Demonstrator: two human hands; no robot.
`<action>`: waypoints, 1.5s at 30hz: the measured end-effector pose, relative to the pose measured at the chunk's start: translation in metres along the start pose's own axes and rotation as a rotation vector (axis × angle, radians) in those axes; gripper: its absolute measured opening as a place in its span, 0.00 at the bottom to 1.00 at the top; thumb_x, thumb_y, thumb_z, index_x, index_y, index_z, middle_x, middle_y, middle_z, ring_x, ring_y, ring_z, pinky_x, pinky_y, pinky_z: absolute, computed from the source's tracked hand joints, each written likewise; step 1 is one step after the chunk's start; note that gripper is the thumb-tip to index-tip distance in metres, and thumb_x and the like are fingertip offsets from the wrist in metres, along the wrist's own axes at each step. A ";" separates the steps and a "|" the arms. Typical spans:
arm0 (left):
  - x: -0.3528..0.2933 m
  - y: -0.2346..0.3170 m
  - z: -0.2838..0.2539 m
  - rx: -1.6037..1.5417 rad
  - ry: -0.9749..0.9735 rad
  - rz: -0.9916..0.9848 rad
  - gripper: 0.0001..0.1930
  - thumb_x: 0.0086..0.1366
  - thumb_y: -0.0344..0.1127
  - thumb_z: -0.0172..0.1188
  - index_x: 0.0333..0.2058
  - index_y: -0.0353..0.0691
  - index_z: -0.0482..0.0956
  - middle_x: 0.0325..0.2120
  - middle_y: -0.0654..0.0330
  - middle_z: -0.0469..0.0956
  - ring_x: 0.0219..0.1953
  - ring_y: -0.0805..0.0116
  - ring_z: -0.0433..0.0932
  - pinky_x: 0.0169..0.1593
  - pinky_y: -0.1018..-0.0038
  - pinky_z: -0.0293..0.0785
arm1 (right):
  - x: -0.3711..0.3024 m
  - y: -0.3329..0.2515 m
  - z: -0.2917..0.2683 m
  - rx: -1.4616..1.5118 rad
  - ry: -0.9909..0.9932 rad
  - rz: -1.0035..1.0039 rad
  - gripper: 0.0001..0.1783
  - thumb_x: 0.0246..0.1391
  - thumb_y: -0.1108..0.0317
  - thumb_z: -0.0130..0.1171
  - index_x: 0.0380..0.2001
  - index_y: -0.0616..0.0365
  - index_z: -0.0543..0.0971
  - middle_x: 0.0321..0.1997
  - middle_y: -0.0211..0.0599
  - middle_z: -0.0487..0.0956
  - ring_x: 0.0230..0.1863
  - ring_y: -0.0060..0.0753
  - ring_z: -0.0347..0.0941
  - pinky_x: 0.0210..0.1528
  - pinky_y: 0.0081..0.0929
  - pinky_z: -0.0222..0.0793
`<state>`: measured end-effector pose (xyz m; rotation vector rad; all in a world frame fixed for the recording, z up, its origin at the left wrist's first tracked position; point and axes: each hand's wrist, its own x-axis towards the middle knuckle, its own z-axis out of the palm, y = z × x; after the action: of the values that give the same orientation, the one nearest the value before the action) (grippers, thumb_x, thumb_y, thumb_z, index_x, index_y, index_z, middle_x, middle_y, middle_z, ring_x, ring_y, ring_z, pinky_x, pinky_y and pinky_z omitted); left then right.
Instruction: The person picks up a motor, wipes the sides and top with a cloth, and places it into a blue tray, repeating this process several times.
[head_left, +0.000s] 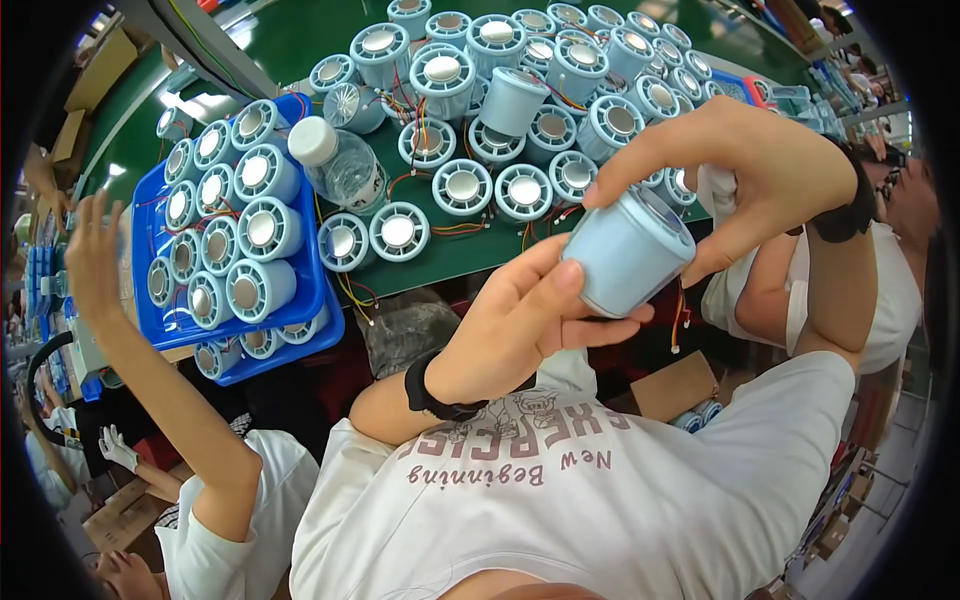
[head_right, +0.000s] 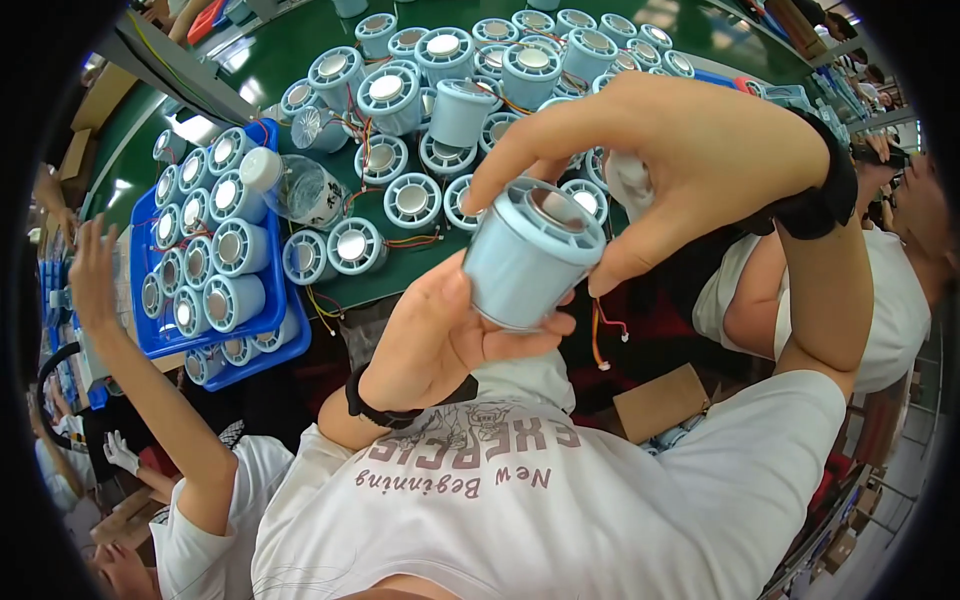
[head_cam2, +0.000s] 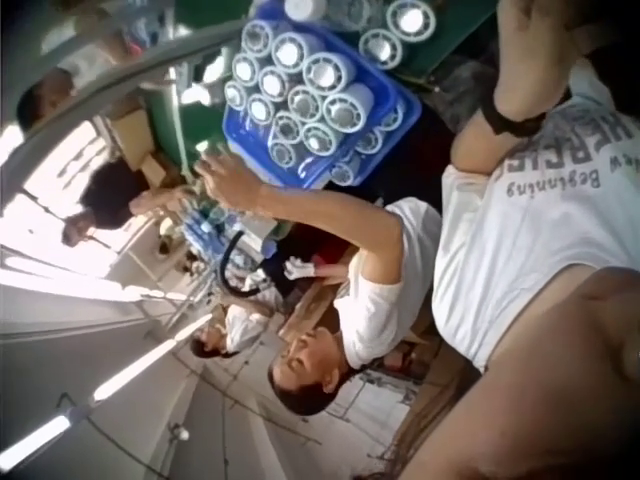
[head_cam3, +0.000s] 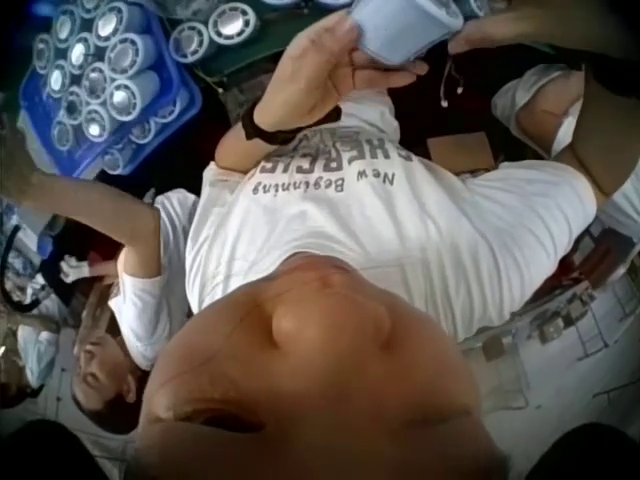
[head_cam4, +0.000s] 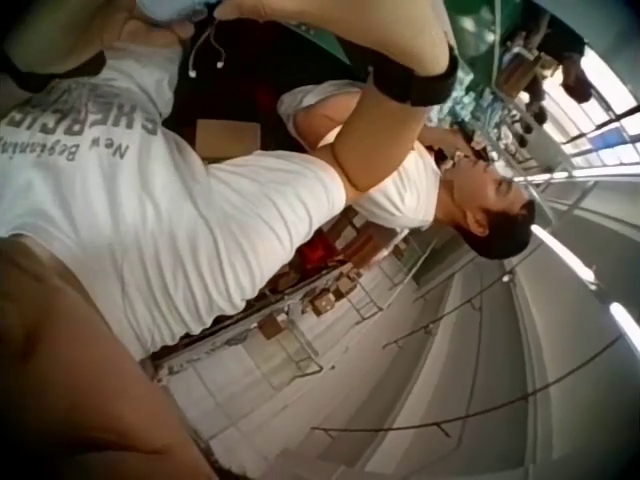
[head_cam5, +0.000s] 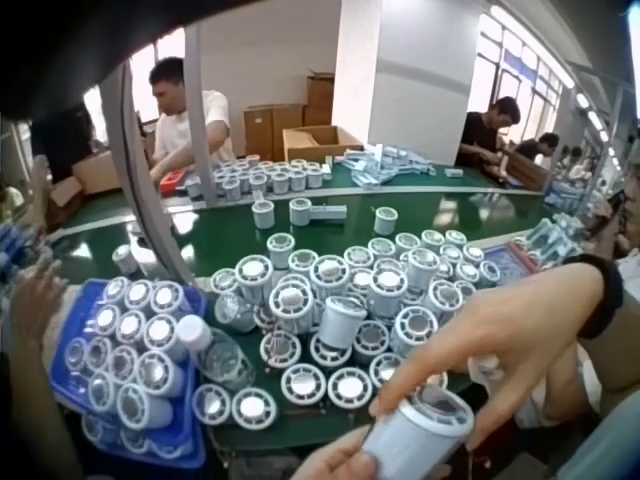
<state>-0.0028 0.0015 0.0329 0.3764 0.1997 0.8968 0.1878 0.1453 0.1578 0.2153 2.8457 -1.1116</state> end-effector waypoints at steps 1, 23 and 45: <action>-0.001 -0.002 0.001 0.009 0.020 0.012 0.29 0.69 0.42 0.55 0.62 0.37 0.56 0.57 0.48 0.65 0.54 0.56 0.73 0.57 0.60 0.74 | -0.001 -0.005 0.002 0.003 0.001 0.002 0.42 0.32 0.54 0.78 0.53 0.59 0.75 0.50 0.36 0.79 0.49 0.31 0.77 0.47 0.27 0.72; -0.001 -0.019 -0.036 1.311 0.194 0.947 0.21 0.54 0.17 0.63 0.46 0.37 0.71 0.54 0.50 0.60 0.52 0.53 0.73 0.53 0.63 0.73 | -0.131 0.037 -0.012 -0.496 0.408 1.077 0.36 0.39 0.56 0.68 0.53 0.60 0.72 0.35 0.41 0.76 0.38 0.35 0.73 0.41 0.29 0.68; 0.010 -0.011 -0.049 1.248 0.213 0.620 0.12 0.59 0.15 0.52 0.40 0.34 0.75 0.44 0.51 0.71 0.42 0.61 0.79 0.45 0.69 0.75 | -0.195 0.193 -0.044 -0.224 0.294 1.434 0.42 0.43 0.50 0.69 0.58 0.63 0.69 0.51 0.50 0.77 0.52 0.41 0.75 0.54 0.31 0.69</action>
<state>-0.0045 0.0147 -0.0161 1.5614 0.8818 1.3472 0.4104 0.2957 0.0858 2.0212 1.9596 -0.3957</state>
